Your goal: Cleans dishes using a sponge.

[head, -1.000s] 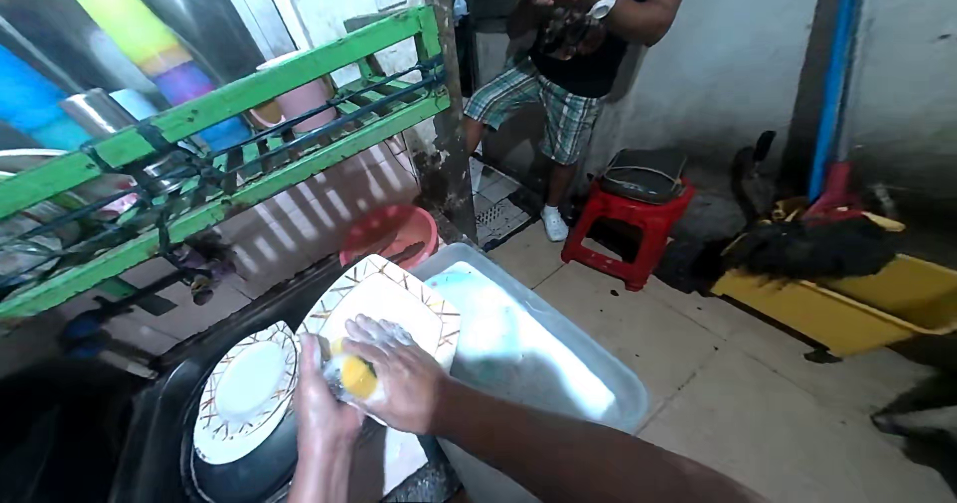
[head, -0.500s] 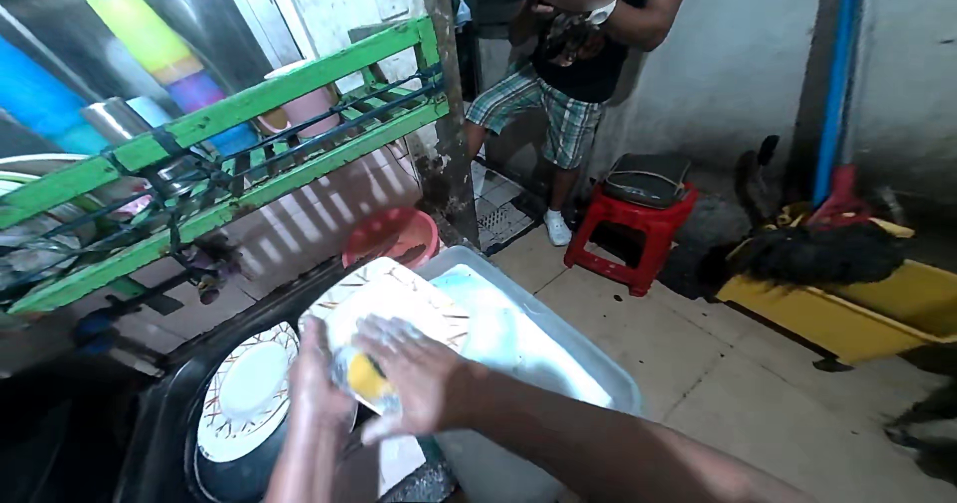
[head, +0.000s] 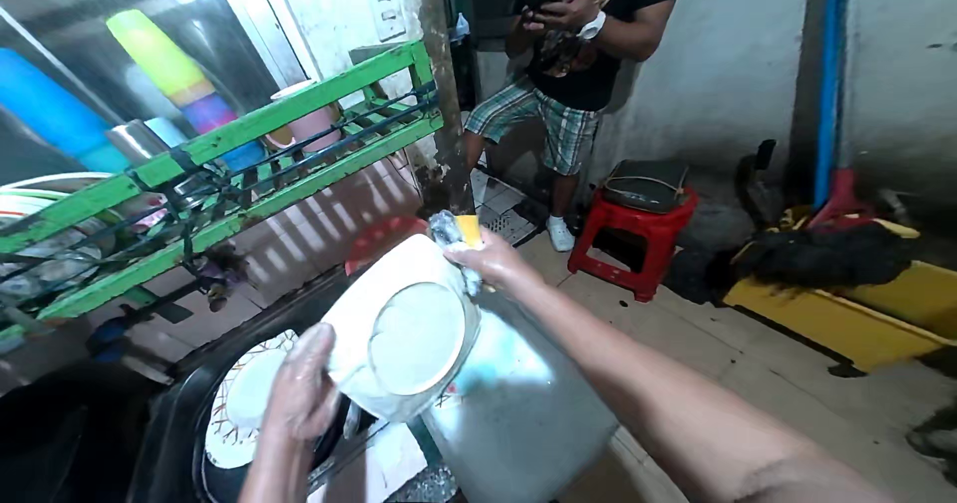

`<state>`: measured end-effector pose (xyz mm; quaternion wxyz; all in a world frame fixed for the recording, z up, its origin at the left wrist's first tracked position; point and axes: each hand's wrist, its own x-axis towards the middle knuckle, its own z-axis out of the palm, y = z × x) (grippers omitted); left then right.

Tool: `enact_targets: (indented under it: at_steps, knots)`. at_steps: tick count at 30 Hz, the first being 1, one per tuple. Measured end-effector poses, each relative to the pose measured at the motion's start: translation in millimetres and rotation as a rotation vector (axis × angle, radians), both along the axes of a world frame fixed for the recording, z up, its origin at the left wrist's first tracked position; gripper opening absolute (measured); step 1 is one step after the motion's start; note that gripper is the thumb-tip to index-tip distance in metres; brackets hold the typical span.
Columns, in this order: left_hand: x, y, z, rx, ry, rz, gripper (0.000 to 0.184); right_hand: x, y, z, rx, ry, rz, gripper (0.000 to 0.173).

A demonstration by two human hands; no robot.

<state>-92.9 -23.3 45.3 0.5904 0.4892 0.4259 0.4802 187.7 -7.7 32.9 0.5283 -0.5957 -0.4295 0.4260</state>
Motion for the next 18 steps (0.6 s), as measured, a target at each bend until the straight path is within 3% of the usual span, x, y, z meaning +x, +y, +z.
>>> enact_targets:
  at_steps: [2, 3, 6, 8, 10, 12, 13, 16, 18]
  knots:
    - [31, -10, -7, -0.079, -0.058, -0.054, 0.026, -22, 0, -18, 0.156, -0.218, -0.139, 0.050]
    - [46, -14, -12, -0.126, -0.080, -0.083, 0.029, -37, -8, -24, 0.285, -0.337, -0.095, 0.048]
    - [73, -25, -35, -0.213, -0.078, -0.025, 0.025, -72, -33, -25, 0.446, -0.629, 0.278, 0.055]
    - [75, -33, -44, -0.218, -0.034, -0.007, 0.039, -65, -25, -31, 0.432, -0.623, 0.288, 0.055]
    - [72, -41, -48, -0.211, -0.039, -0.036, 0.064, -39, 0, -35, 0.237, -0.435, 0.090, 0.057]
    - [71, -48, -46, -0.192, -0.007, -0.090, 0.068, -12, 26, -24, -0.014, -0.203, -0.057, 0.059]
    - [70, -49, -41, -0.186, 0.042, -0.136, 0.070, -5, 34, -20, -0.040, -0.158, -0.086, 0.058]
    - [64, -38, -16, -0.263, 0.197, -0.277, 0.071, -29, 14, -2, 0.130, -0.352, 0.025, 0.051]
    - [62, -35, -10, -0.287, 0.120, -0.209, 0.057, -64, -14, 10, 0.414, -0.508, 0.189, 0.041]
